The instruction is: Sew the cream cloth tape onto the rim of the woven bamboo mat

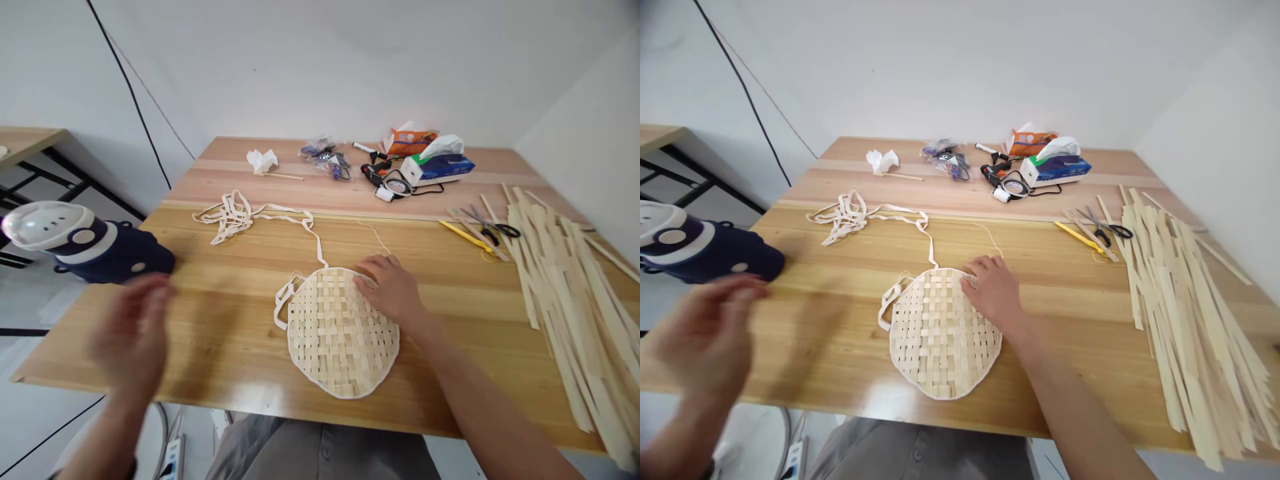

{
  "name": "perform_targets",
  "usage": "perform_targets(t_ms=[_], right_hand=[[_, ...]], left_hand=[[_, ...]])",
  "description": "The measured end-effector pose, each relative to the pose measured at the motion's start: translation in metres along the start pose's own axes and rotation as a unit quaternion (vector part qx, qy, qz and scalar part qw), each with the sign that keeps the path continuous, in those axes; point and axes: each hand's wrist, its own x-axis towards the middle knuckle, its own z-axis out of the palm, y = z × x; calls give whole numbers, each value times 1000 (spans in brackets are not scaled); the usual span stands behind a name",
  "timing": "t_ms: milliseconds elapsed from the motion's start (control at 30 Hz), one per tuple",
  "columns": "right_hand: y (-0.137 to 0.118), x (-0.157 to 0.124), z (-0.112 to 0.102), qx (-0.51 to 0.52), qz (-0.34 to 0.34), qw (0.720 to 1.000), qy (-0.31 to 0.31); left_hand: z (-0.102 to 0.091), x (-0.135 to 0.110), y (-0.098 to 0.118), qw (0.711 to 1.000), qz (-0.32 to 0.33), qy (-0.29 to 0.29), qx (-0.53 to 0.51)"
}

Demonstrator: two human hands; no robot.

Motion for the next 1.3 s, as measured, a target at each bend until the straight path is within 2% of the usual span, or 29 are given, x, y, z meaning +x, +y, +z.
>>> perform_targets(t_ms=[33, 67, 133, 167, 267, 400, 500, 600, 667, 767, 867, 933, 1100, 1167, 1300], right_hand=[[-5, 5, 2, 0, -8, 1000, -13], [-10, 10, 3, 4, -14, 1000, -25], [-15, 18, 5, 22, -16, 999, -47], [-16, 21, 5, 38, -11, 998, -57], [-11, 25, -3, 123, 22, 988, -95], [9, 26, -25, 268, 93, 950, -130], [27, 24, -36, 353, 151, 917, -104], [43, 21, -36, 421, 188, 885, -64], [52, 20, -32, 458, 196, 866, -38], [56, 17, -25, 501, 194, 843, -15], [52, 15, -23, 534, 181, 826, -13], [49, 13, -23, 551, 170, 816, -29], [49, 7, -22, 564, 172, 801, -102], [50, 7, -19, 564, 182, 798, -112], [49, 7, -13, 571, 190, 793, -93]], left_hand=[[15, -19, 5, 1000, 10, -14, 24], [31, -36, 11, 995, 24, -96, 19], [59, -60, 23, 979, 26, -202, 2], [69, -65, 29, 977, 16, -214, -8], [84, -63, 41, 977, -34, -205, -45], [91, -42, 46, 971, -100, -189, -104], [103, -29, 49, 965, -115, -183, -147], [117, -18, 56, 954, -139, -191, -186], [125, -11, 62, 929, -171, -230, -234], [134, -5, 73, 864, -225, -319, -318], [141, -1, 79, 811, -289, -333, -384], [143, 1, 78, 797, -314, -313, -409], [141, 9, 73, 799, -313, -312, -408], [140, 11, 73, 783, -331, -325, -415], [140, 11, 72, 744, -377, -341, -433]])
